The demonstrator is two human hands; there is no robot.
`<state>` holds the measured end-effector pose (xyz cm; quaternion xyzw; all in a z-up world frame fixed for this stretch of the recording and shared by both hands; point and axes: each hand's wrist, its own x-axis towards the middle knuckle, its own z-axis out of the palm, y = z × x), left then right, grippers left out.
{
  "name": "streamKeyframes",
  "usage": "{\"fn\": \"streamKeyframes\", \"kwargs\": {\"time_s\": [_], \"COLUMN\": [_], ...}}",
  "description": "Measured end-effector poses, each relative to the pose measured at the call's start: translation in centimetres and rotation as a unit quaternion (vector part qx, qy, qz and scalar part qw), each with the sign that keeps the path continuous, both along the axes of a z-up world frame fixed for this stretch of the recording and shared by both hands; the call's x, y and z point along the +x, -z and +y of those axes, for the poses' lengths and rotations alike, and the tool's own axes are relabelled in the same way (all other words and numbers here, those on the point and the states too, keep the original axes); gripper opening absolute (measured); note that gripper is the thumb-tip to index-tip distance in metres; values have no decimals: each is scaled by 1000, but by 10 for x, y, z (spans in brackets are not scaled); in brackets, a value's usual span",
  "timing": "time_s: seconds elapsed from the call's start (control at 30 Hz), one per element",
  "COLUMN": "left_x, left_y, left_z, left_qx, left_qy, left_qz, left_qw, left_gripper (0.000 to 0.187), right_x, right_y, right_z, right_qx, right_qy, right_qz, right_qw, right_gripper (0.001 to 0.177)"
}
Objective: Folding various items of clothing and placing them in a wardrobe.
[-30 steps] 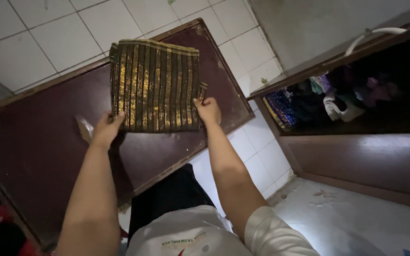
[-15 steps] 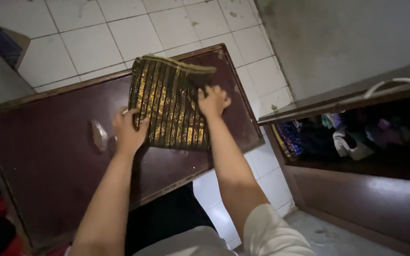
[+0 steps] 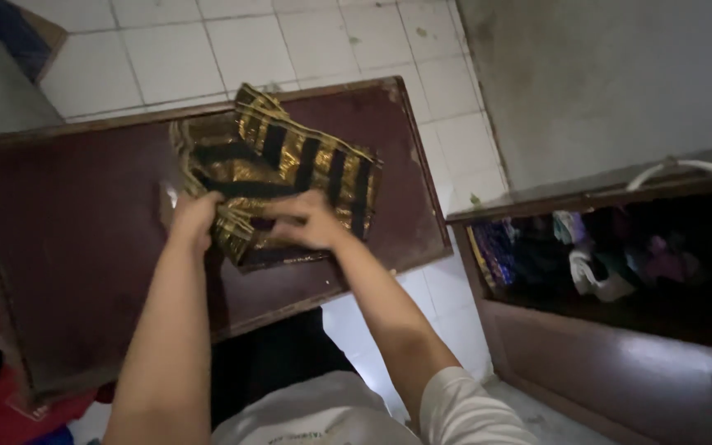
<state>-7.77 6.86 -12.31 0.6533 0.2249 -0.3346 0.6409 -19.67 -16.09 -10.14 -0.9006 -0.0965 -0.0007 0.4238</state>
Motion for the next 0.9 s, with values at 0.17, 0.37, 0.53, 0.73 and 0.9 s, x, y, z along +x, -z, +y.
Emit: {"fn": "streamKeyframes", "kwargs": {"time_s": [0.17, 0.37, 0.53, 0.73, 0.9], "left_x": [-19, -19, -15, -26, -38], "left_y": [8, -18, 27, 80, 11], "left_z": [66, 148, 210, 226, 143], "left_qx": [28, 68, 95, 379, 508], "left_qy": [-99, -183, -205, -152, 72], "left_qz": [-75, -110, -247, -331, -383], "left_qw": [992, 975, 942, 851, 768], "left_gripper": [59, 62, 65, 68, 48], "right_x": [30, 27, -8, -25, -20], "right_y": [10, 14, 53, 66, 27], "right_z": [-63, -96, -142, -161, -135], "right_qx": [-260, -208, -192, -125, -132], "right_qy": [381, 449, 566, 566, 511], "right_qz": [23, 169, 65, 106, -5], "right_qw": [887, 852, 799, 808, 850], "right_gripper": [80, 34, 30, 33, 34]}}
